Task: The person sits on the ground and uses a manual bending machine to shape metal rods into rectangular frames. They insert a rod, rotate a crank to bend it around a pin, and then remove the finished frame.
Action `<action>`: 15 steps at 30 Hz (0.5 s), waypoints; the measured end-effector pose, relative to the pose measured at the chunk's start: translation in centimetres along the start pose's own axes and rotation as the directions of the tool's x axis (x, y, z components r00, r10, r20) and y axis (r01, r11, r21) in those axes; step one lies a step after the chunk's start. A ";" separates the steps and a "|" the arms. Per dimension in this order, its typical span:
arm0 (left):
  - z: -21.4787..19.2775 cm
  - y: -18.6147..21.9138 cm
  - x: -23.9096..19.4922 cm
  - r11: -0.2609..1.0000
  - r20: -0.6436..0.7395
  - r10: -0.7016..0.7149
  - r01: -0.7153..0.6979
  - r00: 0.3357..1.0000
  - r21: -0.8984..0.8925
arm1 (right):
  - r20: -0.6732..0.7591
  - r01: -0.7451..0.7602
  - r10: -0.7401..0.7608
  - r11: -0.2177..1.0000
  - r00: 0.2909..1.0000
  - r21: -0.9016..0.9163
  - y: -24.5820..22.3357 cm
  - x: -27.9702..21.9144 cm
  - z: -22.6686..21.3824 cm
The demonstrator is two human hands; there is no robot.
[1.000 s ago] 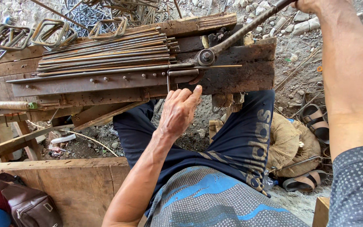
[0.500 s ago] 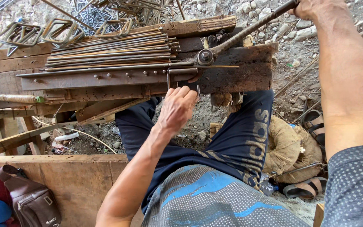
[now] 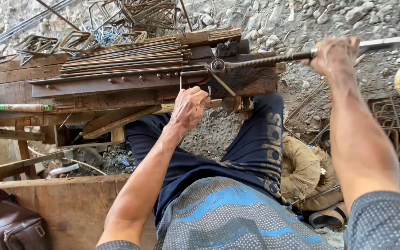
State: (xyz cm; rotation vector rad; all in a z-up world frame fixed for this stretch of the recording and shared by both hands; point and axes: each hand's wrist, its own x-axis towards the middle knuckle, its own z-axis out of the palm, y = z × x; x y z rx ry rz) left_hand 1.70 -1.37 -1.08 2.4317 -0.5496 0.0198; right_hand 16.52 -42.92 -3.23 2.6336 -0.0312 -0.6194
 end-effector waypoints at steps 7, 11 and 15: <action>-0.2 -0.6 0.3 0.999 0.000 0.021 -0.021 1.000 -0.036 | -0.139 -0.055 0.104 0.945 0.985 0.321 -1.4 -12.2 4.5; 0.2 -1.4 0.2 0.999 -0.019 0.033 -0.033 0.999 -0.033 | -0.167 -0.059 0.162 0.865 0.973 0.498 -2.8 -18.0 4.1; -0.1 -1.4 0.0 0.995 -0.084 0.065 -0.072 0.994 -0.075 | -0.166 -0.027 0.162 0.790 0.973 0.612 -3.0 -19.0 4.4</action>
